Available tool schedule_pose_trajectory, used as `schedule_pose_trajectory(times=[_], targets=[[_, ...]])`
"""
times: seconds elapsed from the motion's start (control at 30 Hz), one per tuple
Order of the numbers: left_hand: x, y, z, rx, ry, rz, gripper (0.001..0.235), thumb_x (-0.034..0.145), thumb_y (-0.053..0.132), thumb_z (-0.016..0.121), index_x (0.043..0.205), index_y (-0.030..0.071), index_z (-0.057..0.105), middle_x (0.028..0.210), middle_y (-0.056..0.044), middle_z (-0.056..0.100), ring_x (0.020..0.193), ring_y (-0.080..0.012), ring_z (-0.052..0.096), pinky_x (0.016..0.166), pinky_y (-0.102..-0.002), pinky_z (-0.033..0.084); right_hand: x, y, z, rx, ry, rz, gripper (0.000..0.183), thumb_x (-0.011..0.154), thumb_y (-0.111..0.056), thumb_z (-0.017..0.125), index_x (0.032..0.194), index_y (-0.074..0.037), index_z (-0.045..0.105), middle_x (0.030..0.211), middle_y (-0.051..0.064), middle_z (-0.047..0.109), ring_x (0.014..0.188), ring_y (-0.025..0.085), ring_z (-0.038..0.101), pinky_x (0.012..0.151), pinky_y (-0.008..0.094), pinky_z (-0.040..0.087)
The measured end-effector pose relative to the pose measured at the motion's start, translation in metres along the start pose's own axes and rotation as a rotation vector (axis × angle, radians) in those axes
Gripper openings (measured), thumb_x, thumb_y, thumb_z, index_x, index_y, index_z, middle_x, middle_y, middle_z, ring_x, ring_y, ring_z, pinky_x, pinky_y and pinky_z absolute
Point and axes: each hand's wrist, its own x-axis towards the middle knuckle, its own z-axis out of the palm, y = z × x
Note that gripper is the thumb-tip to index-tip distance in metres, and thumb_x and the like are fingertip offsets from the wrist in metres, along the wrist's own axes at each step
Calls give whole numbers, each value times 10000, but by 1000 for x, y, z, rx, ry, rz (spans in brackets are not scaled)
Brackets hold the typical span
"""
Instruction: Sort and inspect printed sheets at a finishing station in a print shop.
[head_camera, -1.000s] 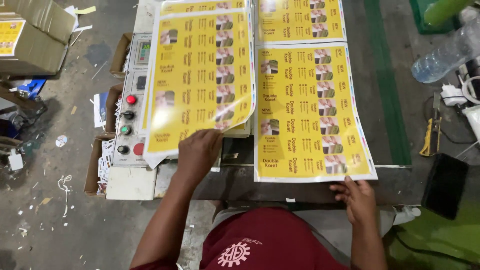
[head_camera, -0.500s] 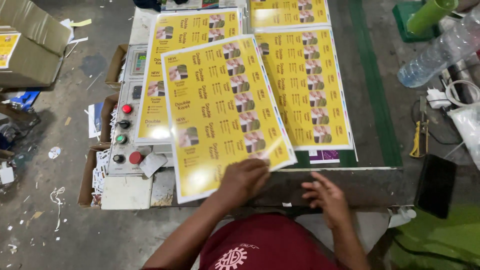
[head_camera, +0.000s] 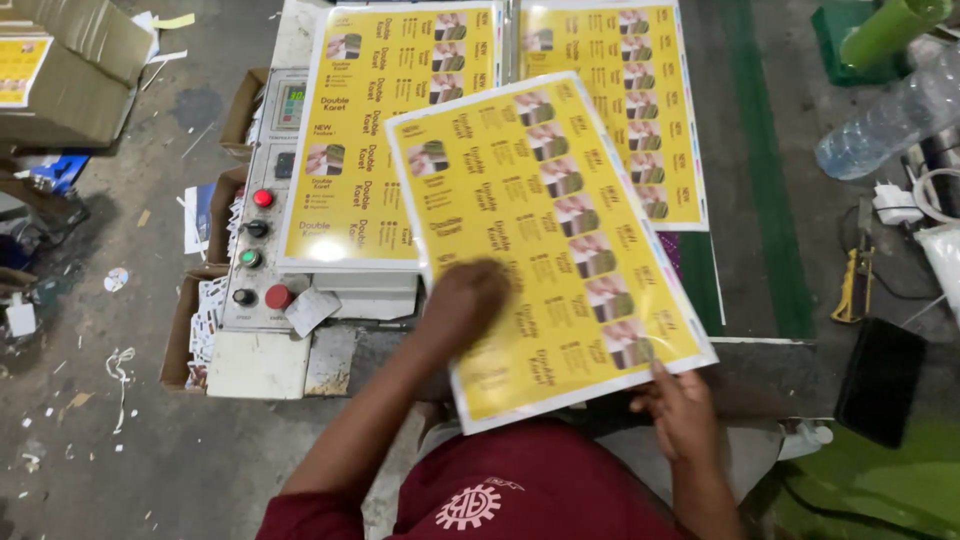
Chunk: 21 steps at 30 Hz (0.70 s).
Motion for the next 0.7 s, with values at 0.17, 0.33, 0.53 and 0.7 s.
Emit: schedule_pose_trajectory(times=[0.17, 0.33, 0.53, 0.7], targets=[[-12, -88, -13, 468, -147, -189, 576, 883, 494, 713, 1290, 86, 687, 1452, -141, 603, 1375, -322, 533, 1082, -490, 397, 5, -6, -53, 27, 72, -41, 286, 1054, -133, 577, 1304, 5, 595, 930, 108, 682, 666, 133, 596, 499, 287, 478], [3, -87, -43, 561, -278, -90, 561, 830, 490, 743, 1230, 104, 673, 1391, -49, 611, 1370, -260, 534, 1007, -446, 404, 2, -7, -96, -54, 199, -24, 252, 1089, -144, 567, 1290, 7, 578, 959, 118, 676, 714, 145, 627, 519, 276, 457], [13, -80, -59, 498, -320, -48, 276, 886, 392, 721, 1003, 142, 728, 1155, 9, 724, 1182, -216, 643, 978, -437, 455, -20, -22, -105, -126, 275, 6, 277, 1115, -141, 532, 1323, 34, 480, 913, 157, 644, 710, 187, 643, 513, 266, 469], [23, -52, -96, 296, -49, -113, 134, 916, 172, 709, 962, 69, 782, 970, -70, 777, 771, -276, 706, 681, -402, 524, -23, -9, -119, -77, 229, -14, 275, 1110, -159, 547, 1326, 6, 508, 913, 129, 661, 741, 161, 669, 519, 254, 463]])
